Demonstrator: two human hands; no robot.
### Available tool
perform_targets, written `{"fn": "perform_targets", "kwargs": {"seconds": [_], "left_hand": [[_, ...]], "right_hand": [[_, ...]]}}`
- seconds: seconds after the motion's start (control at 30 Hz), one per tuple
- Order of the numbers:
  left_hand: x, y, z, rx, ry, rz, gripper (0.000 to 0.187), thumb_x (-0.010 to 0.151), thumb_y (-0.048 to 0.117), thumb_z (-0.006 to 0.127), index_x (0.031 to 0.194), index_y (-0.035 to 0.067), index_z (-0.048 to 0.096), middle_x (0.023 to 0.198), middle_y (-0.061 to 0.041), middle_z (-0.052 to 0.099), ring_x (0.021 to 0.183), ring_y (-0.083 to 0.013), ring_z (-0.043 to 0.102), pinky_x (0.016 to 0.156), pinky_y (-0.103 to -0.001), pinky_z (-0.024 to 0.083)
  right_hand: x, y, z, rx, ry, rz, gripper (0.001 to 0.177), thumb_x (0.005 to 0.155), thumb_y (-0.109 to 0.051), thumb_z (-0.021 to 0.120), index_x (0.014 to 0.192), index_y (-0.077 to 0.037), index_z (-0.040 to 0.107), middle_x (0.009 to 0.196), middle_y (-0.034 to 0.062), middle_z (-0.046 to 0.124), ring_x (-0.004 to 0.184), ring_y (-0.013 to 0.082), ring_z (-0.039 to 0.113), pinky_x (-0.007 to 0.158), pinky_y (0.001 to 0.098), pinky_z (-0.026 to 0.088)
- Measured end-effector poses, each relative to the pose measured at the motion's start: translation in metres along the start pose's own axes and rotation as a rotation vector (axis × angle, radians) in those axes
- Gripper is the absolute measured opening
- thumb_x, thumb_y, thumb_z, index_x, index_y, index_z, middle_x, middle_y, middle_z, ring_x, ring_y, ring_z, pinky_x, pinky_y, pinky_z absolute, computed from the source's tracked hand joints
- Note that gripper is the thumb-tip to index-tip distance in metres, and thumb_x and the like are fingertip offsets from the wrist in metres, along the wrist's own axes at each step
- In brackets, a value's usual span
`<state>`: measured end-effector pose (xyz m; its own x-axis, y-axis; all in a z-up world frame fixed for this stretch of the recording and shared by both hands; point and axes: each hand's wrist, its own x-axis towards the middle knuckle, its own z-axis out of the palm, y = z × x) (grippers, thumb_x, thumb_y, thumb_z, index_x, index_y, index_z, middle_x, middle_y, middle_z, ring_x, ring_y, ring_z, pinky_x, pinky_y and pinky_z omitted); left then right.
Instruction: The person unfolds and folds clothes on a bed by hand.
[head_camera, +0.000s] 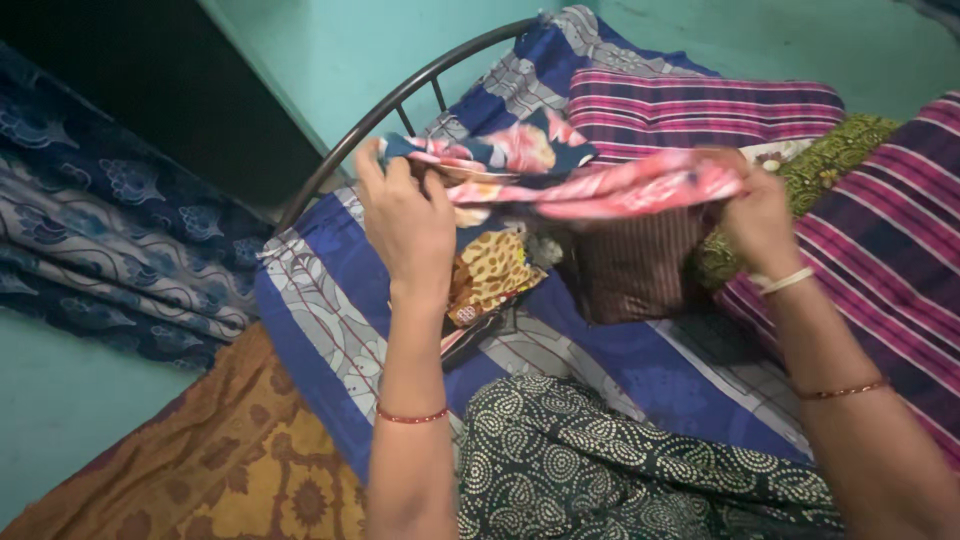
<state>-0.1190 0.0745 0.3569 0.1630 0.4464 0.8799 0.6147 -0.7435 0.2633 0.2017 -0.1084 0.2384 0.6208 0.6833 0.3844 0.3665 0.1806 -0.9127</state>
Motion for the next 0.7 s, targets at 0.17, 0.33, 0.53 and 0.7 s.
{"fn": "perform_targets", "kwargs": {"seconds": [0.17, 0.33, 0.53, 0.7], "left_hand": [[0.004, -0.007, -0.008, -0.226, -0.064, -0.162, 0.030, 0.088, -0.004, 0.067, 0.118, -0.008, 0.065, 0.136, -0.022, 0.054, 0.122, -0.0425, 0.062, 0.102, -0.044, 0.052], [0.001, 0.011, -0.021, -0.397, 0.075, -0.140, 0.028, 0.089, -0.004, 0.068, 0.117, -0.008, 0.063, 0.135, -0.021, 0.054, 0.119, -0.0369, 0.064, 0.100, -0.042, 0.053], [0.017, 0.017, -0.049, -0.602, 0.109, -0.192, 0.023, 0.096, -0.006, 0.069, 0.119, -0.005, 0.067, 0.133, -0.010, 0.053, 0.114, -0.0211, 0.067, 0.097, -0.033, 0.059], [0.012, -0.008, -0.008, -0.858, 0.126, -0.226, 0.032, 0.096, -0.014, 0.062, 0.127, -0.006, 0.065, 0.131, -0.008, 0.053, 0.113, -0.0133, 0.066, 0.097, -0.027, 0.057]], "right_hand": [[0.018, -0.041, 0.015, 0.263, -0.130, 0.270, 0.032, 0.106, -0.004, 0.047, 0.128, -0.012, 0.067, 0.111, 0.0064, 0.071, 0.093, 0.0161, 0.069, 0.080, 0.0357, 0.059], [0.003, -0.074, 0.001, 1.278, -0.113, 0.067, 0.030, 0.112, -0.021, 0.051, 0.133, -0.009, 0.069, 0.119, 0.0054, 0.071, 0.115, 0.0256, 0.071, 0.098, 0.0442, 0.059], [0.036, -0.041, -0.047, 0.745, -0.172, -0.055, 0.031, 0.128, -0.030, 0.046, 0.123, -0.004, 0.061, 0.124, 0.0124, 0.064, 0.116, 0.0251, 0.061, 0.106, 0.0408, 0.050], [0.088, -0.034, -0.028, 1.254, -0.462, 0.126, 0.030, 0.118, -0.025, 0.044, 0.107, -0.001, 0.058, 0.103, 0.0121, 0.065, 0.095, 0.0204, 0.064, 0.093, 0.0313, 0.055]]}}
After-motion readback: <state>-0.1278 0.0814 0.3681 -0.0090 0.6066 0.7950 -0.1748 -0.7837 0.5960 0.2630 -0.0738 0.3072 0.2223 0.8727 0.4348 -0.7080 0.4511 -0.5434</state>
